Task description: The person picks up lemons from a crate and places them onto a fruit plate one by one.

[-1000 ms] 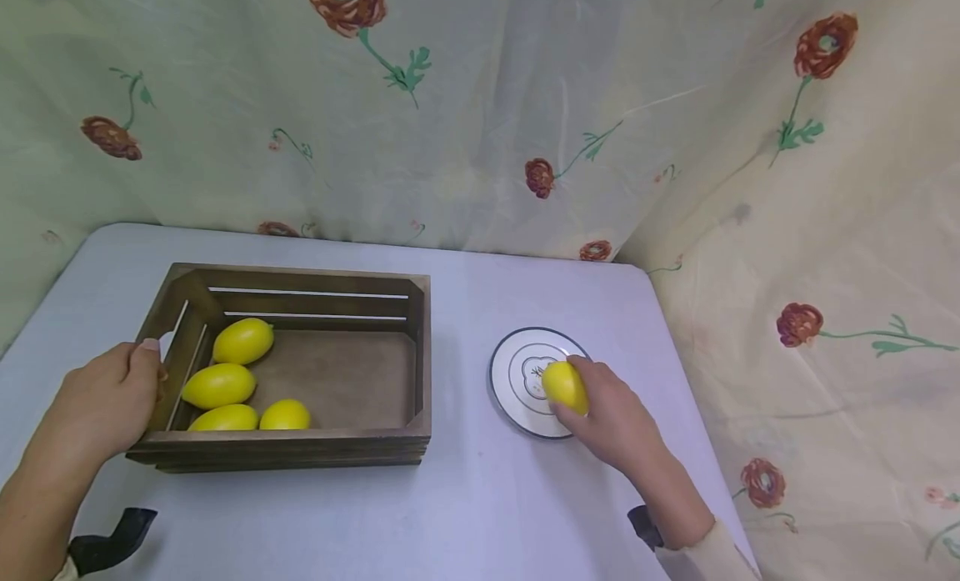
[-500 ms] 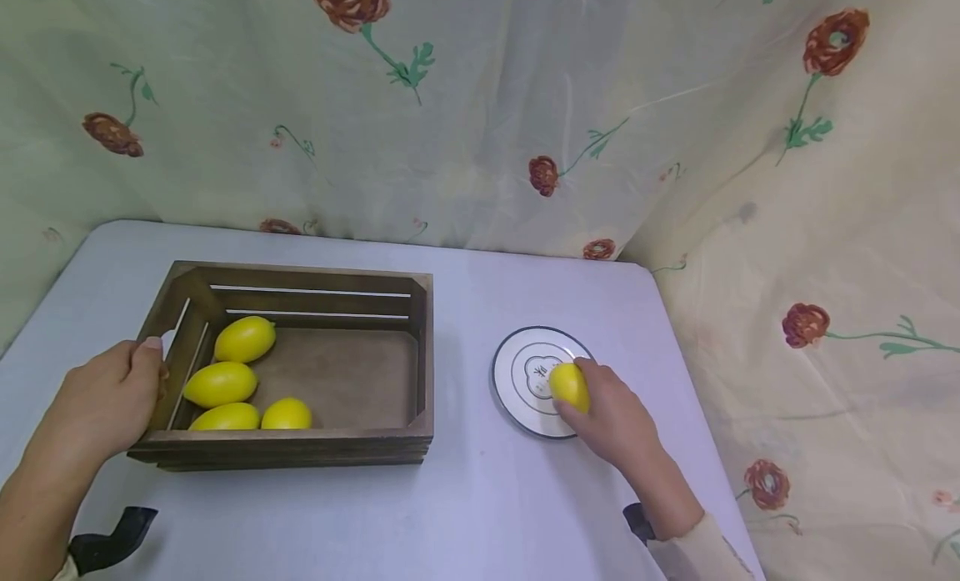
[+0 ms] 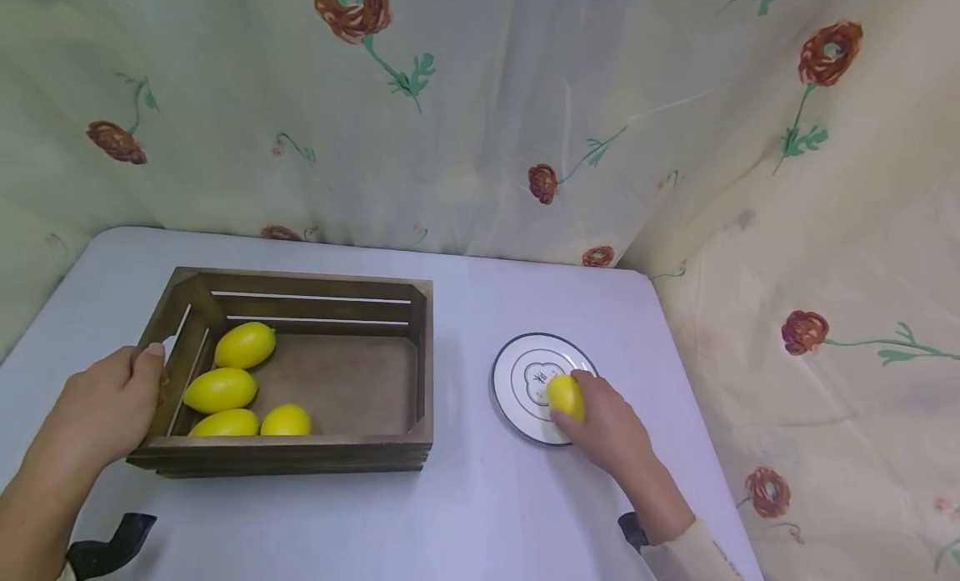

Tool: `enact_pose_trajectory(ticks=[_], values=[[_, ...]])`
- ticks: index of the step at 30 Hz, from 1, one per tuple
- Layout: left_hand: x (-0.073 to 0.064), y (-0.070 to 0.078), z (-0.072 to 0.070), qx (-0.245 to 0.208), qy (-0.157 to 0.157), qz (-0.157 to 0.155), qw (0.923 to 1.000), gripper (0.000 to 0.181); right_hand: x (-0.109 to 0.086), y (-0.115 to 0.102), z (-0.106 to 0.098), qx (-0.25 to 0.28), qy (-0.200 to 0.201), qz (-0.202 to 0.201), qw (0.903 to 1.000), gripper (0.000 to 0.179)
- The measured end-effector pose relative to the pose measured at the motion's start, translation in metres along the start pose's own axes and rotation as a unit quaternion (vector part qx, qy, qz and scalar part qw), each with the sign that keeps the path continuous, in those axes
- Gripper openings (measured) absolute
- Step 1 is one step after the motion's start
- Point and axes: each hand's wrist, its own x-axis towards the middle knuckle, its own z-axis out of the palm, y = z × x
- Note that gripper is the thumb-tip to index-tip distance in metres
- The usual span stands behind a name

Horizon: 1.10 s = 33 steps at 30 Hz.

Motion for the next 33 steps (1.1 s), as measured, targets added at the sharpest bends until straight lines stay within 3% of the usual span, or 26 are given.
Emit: enact_pose_trajectory(ticks=[19, 33], values=[[0.001, 0.000, -0.004, 0.003, -0.011, -0.002, 0.9999, 0.074, 0.003, -0.001, 0.005, -0.002, -0.005, 0.010, 0.9999, 0.063], [0.002, 0.000, 0.001, 0.002, -0.010, -0.007, 0.9999, 0.077, -0.001, 0.000, 0.012, 0.000, -0.015, 0.018, 0.9997, 0.066]])
